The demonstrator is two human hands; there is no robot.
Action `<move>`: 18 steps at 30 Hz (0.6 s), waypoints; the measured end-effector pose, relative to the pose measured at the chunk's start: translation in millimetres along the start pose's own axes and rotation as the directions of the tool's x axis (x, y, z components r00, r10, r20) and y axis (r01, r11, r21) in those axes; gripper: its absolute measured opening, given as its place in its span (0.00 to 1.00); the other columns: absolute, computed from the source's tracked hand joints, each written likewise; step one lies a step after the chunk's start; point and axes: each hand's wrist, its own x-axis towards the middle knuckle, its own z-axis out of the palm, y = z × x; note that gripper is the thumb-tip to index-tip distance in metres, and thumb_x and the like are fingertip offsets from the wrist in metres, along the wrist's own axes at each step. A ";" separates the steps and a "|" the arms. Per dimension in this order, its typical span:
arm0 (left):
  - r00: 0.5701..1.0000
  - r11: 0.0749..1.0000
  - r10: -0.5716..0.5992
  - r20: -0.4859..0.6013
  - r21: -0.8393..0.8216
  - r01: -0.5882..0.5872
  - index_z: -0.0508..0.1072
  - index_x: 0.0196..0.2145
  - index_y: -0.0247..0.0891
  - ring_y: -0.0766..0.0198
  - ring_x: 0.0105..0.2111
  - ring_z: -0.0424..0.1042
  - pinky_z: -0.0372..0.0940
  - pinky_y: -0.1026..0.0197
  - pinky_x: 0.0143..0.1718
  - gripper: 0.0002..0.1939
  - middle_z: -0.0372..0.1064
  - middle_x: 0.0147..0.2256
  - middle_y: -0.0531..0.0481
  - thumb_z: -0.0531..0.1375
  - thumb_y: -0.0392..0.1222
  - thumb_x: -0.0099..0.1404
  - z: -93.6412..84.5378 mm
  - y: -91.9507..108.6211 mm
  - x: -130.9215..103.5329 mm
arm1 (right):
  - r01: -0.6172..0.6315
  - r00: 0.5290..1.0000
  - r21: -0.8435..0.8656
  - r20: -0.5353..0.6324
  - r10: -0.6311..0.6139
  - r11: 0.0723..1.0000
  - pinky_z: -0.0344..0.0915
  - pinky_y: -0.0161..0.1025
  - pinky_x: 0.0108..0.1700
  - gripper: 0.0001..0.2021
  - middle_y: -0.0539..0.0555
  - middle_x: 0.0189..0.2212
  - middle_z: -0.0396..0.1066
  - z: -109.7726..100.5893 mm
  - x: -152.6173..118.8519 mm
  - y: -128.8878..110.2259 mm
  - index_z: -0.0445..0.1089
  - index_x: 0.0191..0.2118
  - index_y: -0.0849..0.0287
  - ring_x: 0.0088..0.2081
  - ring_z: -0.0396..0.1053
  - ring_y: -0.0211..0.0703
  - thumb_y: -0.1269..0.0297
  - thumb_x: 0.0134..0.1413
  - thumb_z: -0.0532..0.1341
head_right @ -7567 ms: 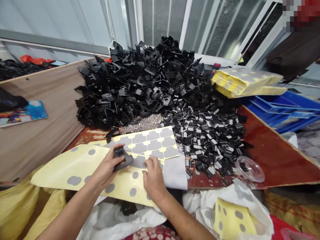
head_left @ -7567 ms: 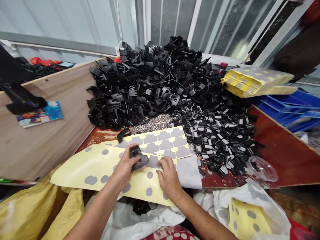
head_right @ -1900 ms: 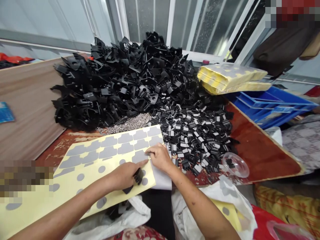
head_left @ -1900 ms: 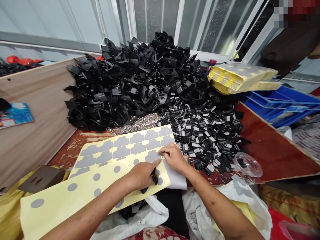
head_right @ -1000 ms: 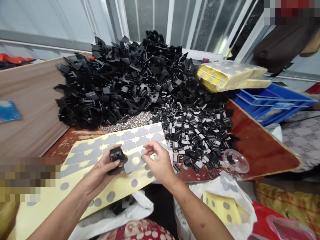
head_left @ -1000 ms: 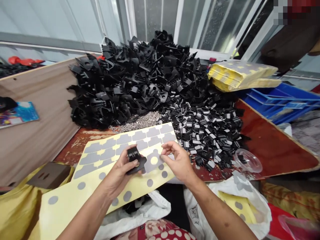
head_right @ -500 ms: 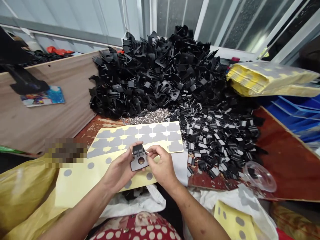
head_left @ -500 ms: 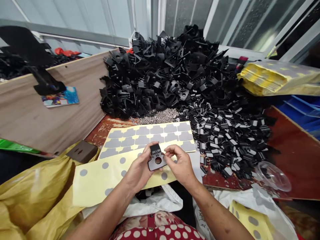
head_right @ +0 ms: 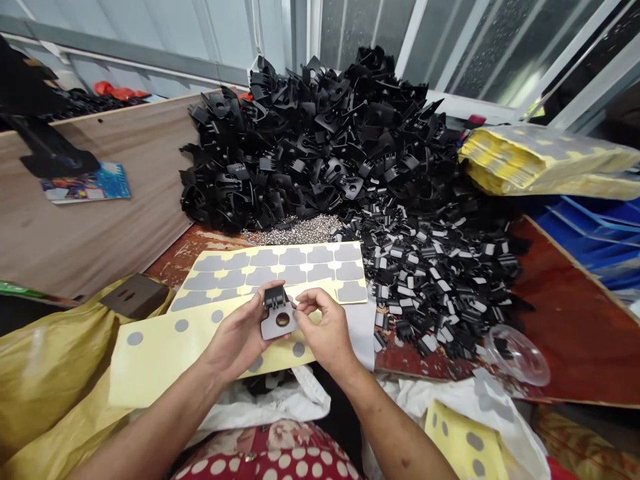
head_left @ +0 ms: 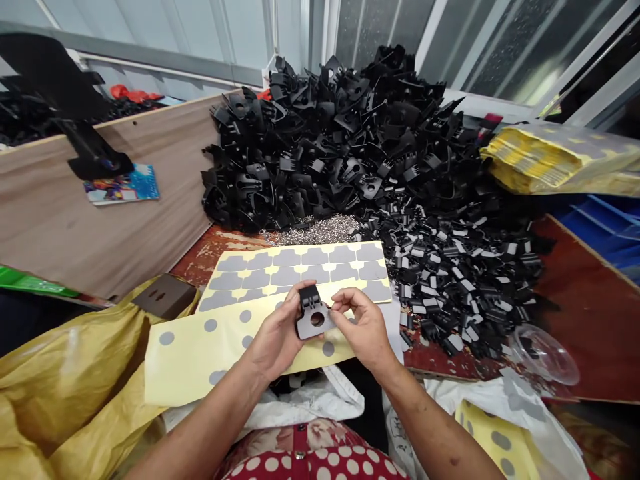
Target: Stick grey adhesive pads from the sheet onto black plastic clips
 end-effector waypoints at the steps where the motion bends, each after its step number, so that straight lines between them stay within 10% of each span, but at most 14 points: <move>1: 1.000 1.000 0.001 0.002 -0.001 -0.001 0.70 0.56 0.42 0.56 0.39 0.71 0.72 0.55 0.35 0.19 0.68 0.44 0.45 0.60 0.49 0.71 0.0 -0.1 0.1 | 0.000 1.000 0.001 0.004 0.000 1.000 0.69 0.37 0.43 0.08 0.49 0.32 0.74 0.0 0.0 1.1 0.73 0.38 0.57 0.34 0.71 0.39 0.69 0.49 0.63; 18: 0.999 0.996 0.004 0.033 0.086 -0.007 0.67 0.57 0.48 0.59 0.39 0.71 0.71 0.55 0.39 0.27 0.67 0.47 0.48 0.67 0.44 0.62 -1.2 -5.0 -2.8 | 0.115 0.992 -0.164 0.067 -0.105 0.980 0.71 0.36 0.41 0.10 0.48 0.32 0.72 4.4 -4.2 -2.7 0.72 0.38 0.55 0.35 0.71 0.39 0.75 0.51 0.60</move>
